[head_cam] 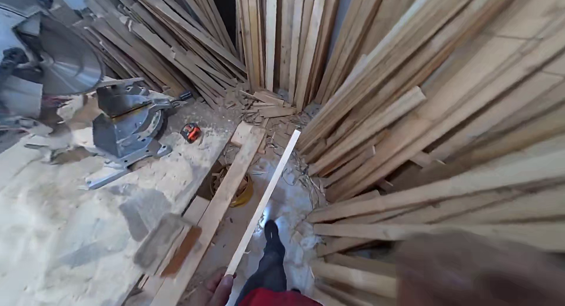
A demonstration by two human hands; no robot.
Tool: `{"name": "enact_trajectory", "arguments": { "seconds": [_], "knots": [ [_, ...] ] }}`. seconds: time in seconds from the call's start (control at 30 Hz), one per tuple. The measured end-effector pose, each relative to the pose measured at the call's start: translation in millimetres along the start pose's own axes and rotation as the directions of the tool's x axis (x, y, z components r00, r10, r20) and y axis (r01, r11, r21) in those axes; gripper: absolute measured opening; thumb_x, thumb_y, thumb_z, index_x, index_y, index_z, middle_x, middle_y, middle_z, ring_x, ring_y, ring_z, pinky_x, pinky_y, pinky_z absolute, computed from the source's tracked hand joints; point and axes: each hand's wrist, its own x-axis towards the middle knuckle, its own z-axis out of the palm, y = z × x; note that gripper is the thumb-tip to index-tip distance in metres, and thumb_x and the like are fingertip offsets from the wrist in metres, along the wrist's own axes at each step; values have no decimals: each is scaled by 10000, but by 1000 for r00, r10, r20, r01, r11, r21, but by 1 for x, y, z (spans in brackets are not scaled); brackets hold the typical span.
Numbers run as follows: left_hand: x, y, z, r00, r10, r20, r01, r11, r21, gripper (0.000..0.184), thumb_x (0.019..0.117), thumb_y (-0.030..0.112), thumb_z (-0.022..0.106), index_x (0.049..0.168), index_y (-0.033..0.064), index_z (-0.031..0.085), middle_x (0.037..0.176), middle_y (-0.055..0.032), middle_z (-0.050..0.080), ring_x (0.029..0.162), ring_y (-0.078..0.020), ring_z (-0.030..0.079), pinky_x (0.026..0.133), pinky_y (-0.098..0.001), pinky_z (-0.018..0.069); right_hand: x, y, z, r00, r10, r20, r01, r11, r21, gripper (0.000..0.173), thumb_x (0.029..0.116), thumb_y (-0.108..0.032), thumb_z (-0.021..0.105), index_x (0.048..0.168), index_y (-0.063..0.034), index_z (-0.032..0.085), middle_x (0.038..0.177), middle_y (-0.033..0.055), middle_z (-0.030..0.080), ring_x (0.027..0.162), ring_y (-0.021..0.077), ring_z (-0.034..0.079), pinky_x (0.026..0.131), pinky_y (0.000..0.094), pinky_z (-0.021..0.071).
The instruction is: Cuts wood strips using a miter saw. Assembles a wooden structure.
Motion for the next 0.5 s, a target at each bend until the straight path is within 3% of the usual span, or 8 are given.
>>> {"name": "enact_trajectory", "arguments": {
  "seconds": [0.03,0.07,0.13,0.17,0.23,0.3,0.37,0.5],
  "knots": [
    [31,4,2,1000,7,-20,-7,1000,1,373,1043,384,537,1060,41,683,666,80,572,537,-18,494,517,-235,452,7,66,-9,993,82,88,-66,981,-180,362,1043,-532,459,1029,-237,669,938,-89,684,854,26,653,733,217,554],
    [62,7,4,999,9,-35,-9,1000,-7,372,1046,382,535,1065,40,680,669,74,575,540,-23,496,518,-241,454,8,131,-14,973,193,125,-144,935,-323,341,1068,-480,459,1043,-206,661,952,-68,678,828,29,645,696,225,559],
    [126,15,2,997,8,-77,-10,999,-34,355,1042,379,548,1054,54,689,670,66,583,535,-35,498,512,-246,458,2,245,-24,849,513,127,-335,708,-622,361,1048,-415,535,1064,-93,698,948,38,679,740,120,637,639,317,574],
    [159,23,-1,995,6,-103,-10,999,-34,354,1032,386,557,1040,61,697,664,56,581,525,-47,496,501,-256,458,2,290,-30,702,703,113,-389,512,-766,422,1033,-446,549,1141,-66,698,1033,103,695,812,213,677,714,414,596],
    [219,42,-6,988,-6,-154,3,1000,-15,404,1008,462,572,1021,82,708,653,46,574,511,-64,488,481,-271,448,5,360,-48,328,944,30,-364,155,-919,520,1014,-493,556,1315,-81,651,1295,160,660,1116,327,682,934,549,563],
    [273,69,-16,980,-2,-198,2,1000,-1,433,996,509,565,1011,101,707,646,56,563,503,-57,477,474,-260,438,10,410,-67,105,993,-47,-334,-9,-943,531,992,-499,578,1342,-105,642,1350,161,633,1193,345,649,968,590,535],
    [323,101,-29,968,19,-250,-21,1000,-3,420,998,515,570,1011,117,706,631,71,543,490,-41,455,461,-241,419,24,449,-88,31,997,-76,-381,-59,-923,515,980,-503,589,1290,-99,668,1277,162,664,1167,342,652,964,590,532],
    [409,138,-60,919,75,-388,-66,997,35,399,1011,503,568,1030,124,688,647,90,572,488,-27,484,457,-222,444,77,524,-128,-21,995,-97,-466,-96,-879,467,1005,-487,565,1207,-88,700,1133,145,721,1101,321,681,977,564,529]
  ]
}}
